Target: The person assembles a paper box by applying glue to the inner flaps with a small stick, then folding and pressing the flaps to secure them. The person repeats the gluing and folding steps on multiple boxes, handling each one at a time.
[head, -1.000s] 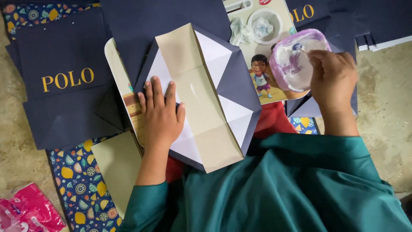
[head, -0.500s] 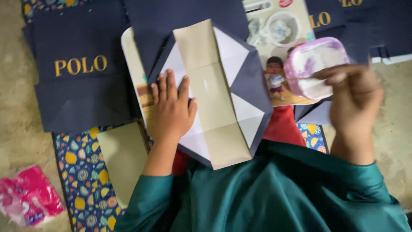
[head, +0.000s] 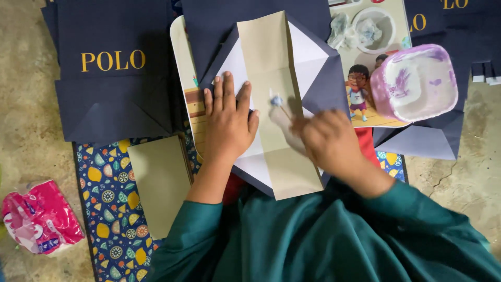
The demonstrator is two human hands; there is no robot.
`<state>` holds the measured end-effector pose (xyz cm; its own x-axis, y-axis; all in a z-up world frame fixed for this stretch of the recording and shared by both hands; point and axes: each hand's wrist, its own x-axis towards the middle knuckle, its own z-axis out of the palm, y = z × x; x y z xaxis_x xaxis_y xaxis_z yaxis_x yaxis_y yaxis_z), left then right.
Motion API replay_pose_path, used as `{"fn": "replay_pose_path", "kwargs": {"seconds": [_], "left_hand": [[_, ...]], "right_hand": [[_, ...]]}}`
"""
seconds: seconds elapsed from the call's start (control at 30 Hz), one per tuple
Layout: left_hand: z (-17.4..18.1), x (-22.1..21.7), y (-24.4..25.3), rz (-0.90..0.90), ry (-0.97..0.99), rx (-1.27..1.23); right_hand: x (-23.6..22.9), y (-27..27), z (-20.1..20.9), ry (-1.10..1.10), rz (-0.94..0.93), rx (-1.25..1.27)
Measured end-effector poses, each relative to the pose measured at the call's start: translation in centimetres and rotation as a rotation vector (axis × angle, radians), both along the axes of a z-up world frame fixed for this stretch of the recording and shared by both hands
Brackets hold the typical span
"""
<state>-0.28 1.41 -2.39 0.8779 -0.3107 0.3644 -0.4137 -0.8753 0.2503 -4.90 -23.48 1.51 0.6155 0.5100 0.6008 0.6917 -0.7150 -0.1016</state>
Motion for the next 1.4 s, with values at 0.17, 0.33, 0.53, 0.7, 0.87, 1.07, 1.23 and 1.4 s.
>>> {"fn": "replay_pose_path", "kwargs": {"seconds": [0.17,0.33,0.53,0.7,0.87,1.07,1.23,1.4], "left_hand": [[-0.3,0.1,-0.1,0.005,-0.014,0.0],[-0.2,0.0,-0.1,0.007,-0.009,-0.003],[-0.4,0.0,-0.1,0.017,-0.021,0.002],[-0.4,0.1,-0.1,0.017,-0.035,0.003],[0.0,-0.1,-0.5,0.051,0.016,0.058],[1.6,-1.0,-0.9,0.094,0.089,0.062],[3.5,-3.3,-0.7,0.224,-0.007,0.239],[5.0,-1.5,0.2,0.233,-0.115,0.472]], "right_hand": [[-6.0,1.2,4.2,0.074,0.144,-0.03],[-3.9,1.0,5.1,0.047,0.118,-0.006],[3.9,-0.3,-0.3,-0.049,0.045,-0.032],[3.7,0.5,0.6,-0.065,-0.02,-0.064],[-3.3,1.2,4.3,0.036,0.079,-0.077],[-5.3,-7.1,4.7,0.173,-0.15,0.392],[-4.6,-15.4,6.4,0.011,-0.398,0.277],[-2.7,-20.1,2.7,-0.009,-0.568,-0.033]]}}
